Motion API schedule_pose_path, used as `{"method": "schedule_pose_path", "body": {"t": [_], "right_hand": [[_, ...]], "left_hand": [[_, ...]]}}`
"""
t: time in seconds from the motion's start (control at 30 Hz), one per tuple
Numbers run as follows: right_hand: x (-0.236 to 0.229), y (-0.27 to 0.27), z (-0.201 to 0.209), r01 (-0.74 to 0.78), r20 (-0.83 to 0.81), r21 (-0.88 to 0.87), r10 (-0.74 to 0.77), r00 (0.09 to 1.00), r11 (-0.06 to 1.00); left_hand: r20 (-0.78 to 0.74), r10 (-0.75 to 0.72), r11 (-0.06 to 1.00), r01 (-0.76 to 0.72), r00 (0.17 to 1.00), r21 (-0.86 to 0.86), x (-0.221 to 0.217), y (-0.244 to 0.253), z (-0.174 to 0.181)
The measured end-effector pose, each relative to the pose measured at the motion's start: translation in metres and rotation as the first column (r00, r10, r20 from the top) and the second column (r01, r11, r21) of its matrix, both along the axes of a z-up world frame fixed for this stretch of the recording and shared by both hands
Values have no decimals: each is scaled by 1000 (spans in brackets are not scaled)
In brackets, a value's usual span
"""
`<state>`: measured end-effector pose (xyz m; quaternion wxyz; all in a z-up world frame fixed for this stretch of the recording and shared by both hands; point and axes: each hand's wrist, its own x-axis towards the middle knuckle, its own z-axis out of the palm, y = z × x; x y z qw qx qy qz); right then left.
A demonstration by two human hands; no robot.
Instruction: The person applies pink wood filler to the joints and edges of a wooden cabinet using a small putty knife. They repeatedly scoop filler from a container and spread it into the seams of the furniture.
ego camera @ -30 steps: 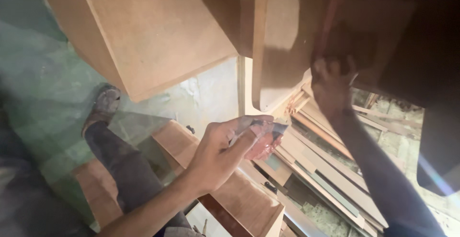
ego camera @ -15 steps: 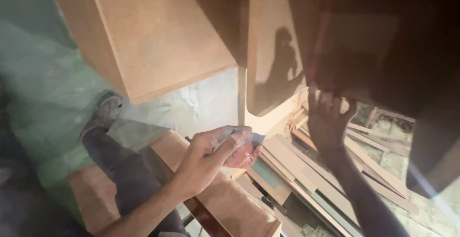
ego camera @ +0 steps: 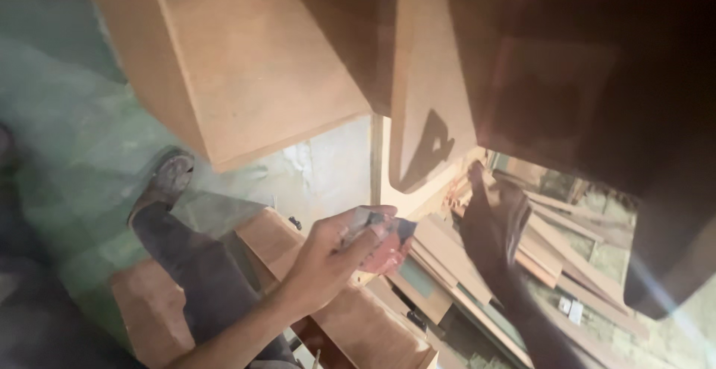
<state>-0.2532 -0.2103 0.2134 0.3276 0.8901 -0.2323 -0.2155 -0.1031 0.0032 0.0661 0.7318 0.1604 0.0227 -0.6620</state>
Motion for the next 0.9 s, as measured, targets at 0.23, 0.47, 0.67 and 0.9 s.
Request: {"method": "schedule_pose_path", "body": {"t": [0.23,0.47,0.67,0.9], "right_hand": [[-22,81,-16,3,118,290,-39,992,957],[-50,124,-28,82,148,355,-143,979,931],[-47,122,-15,227,193,579,-403,895,783],[-51,139,-57,-787,-481,551,-876,-28,-277]], "left_hand": [[-146,43,979,-12,988,203,-30,-15,13],[-379,27,944,101,925,314,-49,-24,10],[-274,-79,963,144,959,228,-54,-35,8],[-323,-121,947,207,938,245,-56,-35,6]]}}
